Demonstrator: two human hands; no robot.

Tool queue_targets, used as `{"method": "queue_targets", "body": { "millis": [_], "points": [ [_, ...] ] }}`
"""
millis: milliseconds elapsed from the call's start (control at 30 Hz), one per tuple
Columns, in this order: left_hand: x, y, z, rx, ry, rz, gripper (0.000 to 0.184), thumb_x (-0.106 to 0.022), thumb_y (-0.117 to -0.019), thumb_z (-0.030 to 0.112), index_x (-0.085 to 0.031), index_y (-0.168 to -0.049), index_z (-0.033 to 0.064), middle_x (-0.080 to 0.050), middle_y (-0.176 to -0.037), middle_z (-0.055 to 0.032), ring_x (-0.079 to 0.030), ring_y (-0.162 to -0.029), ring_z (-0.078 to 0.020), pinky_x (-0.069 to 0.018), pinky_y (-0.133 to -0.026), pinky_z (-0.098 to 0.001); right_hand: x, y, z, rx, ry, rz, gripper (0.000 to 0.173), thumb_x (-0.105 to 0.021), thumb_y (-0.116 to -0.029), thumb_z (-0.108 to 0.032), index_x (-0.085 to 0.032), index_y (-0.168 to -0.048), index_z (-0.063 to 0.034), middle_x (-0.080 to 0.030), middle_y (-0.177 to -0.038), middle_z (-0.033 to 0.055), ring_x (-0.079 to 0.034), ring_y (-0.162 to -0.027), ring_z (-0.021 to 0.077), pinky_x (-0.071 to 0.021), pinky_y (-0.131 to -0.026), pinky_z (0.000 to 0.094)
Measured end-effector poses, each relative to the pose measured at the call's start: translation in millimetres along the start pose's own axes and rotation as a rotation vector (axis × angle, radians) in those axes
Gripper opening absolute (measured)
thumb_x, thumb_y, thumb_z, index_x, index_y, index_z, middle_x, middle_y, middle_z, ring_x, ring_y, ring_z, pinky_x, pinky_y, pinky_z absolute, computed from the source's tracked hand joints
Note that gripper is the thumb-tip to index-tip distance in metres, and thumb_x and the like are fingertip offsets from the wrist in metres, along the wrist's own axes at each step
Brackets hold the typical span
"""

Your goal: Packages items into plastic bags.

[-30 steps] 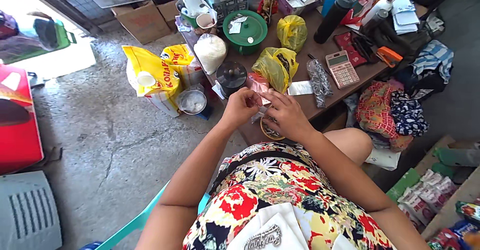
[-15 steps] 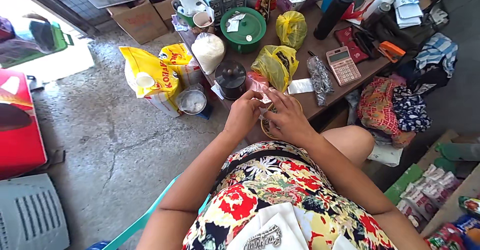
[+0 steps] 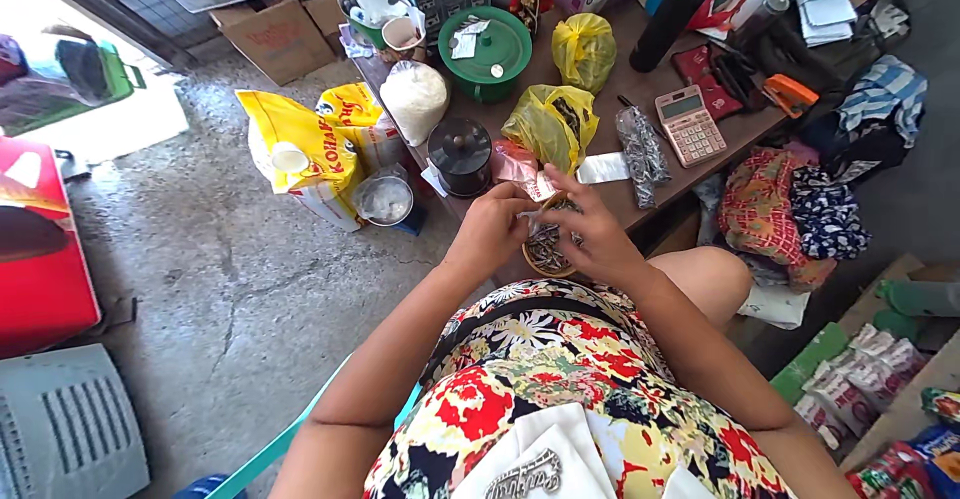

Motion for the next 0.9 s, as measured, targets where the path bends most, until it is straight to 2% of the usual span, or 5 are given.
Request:
{"method": "queue_targets", "body": {
  "millis": [67,133,367,500,900],
  "points": [
    [13,2,4,0.007,0.009,0.028,0.021,-0.064,-0.0912,-0.002,-0.076,-0.108,0.0016,-0.069,-0.109,-0.0135,-0.064,-0.075,-0.0125,-0.0554,-0.069,-0.0260,9,9,31,-0.178,0.001,0.103,0.024,-0.058,-0.0895,0.000,-0.071,-0.109,-0.0001,-0.061,-0.132,0.0188,-0.065,-0.113,0.0260,-0.0574,-0.093,0.0394],
    [27,6,10,0.004,-0.007,0.039,0.021,-0.065,-0.0914,-0.001,-0.077,-0.107,0.0034,-0.070,-0.109,-0.0108,-0.063,-0.073,-0.0095,-0.0544,-0.067,-0.0236,-10,23,70,-0.411,0.084,-0.040,0.018,-0.060,-0.0928,0.003,-0.069,-0.109,0.0045,-0.066,-0.110,0.0215,-0.068,-0.096,0.0324,-0.0584,-0.085,0.0472],
    [44,14,18,-0.009,-0.065,0.050,0.019,-0.067,-0.0901,0.002,-0.078,-0.104,0.0061,-0.070,-0.104,-0.0076,-0.060,-0.071,-0.0065,-0.0521,-0.064,-0.0208,-106,51,119,-0.492,0.410,-0.553,0.063,-0.083,-0.0865,-0.024,-0.059,-0.137,0.0044,-0.059,-0.137,0.0249,-0.053,-0.131,0.0433,-0.0390,-0.110,0.0613],
    [17,10,8,0.031,-0.075,-0.027,0.017,-0.067,-0.0900,-0.001,-0.078,-0.103,0.0024,-0.070,-0.102,-0.0119,-0.062,-0.069,-0.0128,-0.0540,-0.065,-0.0272,-108,49,121,-0.485,0.439,-0.577,0.035,-0.074,-0.0881,0.001,-0.066,-0.122,0.0061,-0.064,-0.126,0.0251,-0.059,-0.124,0.0429,-0.0458,-0.105,0.0581],
    [-37,-8,-15,0.129,0.122,-0.160,0.020,-0.063,-0.0939,0.003,-0.076,-0.108,0.0018,-0.069,-0.109,-0.0137,-0.062,-0.072,-0.0112,-0.0535,-0.068,-0.0259,-71,50,131,-0.615,0.172,-0.388,0.023,-0.071,-0.0943,-0.004,-0.073,-0.117,-0.0010,-0.070,-0.120,0.0207,-0.066,-0.115,0.0398,-0.0498,-0.103,0.0579]
  ]
}}
Point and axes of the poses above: each hand's wrist, its own y-axis away from the middle knuckle, its own x-axis out of the back of the hand, z = x × y, the point moved 9 cm from there along -y, towards the middle knuckle
